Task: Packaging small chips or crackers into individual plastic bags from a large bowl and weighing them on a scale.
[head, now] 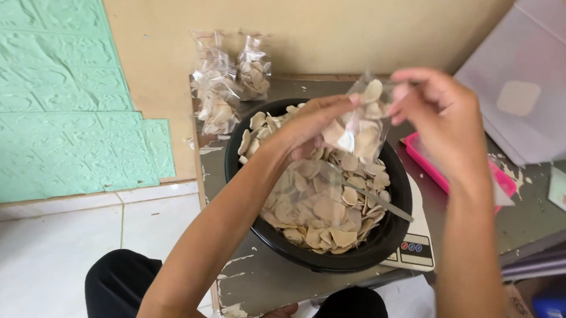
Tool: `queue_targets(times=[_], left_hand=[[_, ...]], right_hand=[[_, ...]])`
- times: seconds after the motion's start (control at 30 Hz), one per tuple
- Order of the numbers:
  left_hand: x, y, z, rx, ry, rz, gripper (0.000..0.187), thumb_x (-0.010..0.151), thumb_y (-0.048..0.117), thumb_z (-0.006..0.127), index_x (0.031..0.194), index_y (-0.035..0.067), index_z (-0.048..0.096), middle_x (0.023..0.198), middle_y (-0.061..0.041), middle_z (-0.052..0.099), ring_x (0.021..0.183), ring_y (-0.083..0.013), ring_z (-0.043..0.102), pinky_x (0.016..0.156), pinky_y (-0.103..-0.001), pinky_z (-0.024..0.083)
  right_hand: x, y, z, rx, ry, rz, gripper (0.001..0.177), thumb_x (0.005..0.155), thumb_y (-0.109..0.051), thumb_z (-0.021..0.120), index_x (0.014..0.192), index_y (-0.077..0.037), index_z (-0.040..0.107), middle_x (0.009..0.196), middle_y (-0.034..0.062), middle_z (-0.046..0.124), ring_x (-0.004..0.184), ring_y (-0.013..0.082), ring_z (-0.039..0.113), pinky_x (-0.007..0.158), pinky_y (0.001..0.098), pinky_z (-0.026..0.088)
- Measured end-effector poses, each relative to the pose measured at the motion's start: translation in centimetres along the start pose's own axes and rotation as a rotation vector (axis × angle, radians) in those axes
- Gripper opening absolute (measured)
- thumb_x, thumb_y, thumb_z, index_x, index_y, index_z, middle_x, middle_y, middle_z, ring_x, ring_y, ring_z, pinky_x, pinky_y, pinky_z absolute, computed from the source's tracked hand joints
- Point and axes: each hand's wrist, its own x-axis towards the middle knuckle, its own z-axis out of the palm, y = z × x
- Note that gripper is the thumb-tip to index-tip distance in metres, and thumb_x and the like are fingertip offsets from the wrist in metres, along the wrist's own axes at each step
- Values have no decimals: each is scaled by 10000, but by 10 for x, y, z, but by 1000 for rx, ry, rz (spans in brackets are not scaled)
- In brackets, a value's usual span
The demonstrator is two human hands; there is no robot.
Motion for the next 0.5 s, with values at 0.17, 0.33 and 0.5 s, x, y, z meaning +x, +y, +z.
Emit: queue_targets(times=[0.17, 0.33, 0.5], left_hand=[[-7, 8, 4, -35, 284, 356, 629, 869, 440, 798, 1370, 90, 646, 1232, -172, 714, 1125, -259, 687, 941, -451, 582], [11, -4, -16, 169, 430, 409, 504, 922, 467, 741, 1292, 125, 716, 1104, -119, 768, 1029, -210, 734, 894, -370, 596], [22, -23, -28, 448, 558, 612, 363, 1030, 426, 592, 913, 144, 788, 778, -57, 738, 826, -80, 630, 771, -368, 538]], right_hand=[[34, 53, 58, 608, 297, 177, 357, 1052, -389, 541, 1300, -140, 605, 1003, 9, 661, 925, 104, 649, 814, 227, 532], [39, 74, 99, 912, 184, 355, 512, 1016, -493, 567, 1367, -120, 575, 1182, 42, 562, 1133, 200, 539, 957, 363, 444], [37, 121, 117, 635, 362, 271, 167, 1009, -298, 724, 1093, -161, 771, 968, 0, 737, 872, 110, 689, 735, 313, 627]])
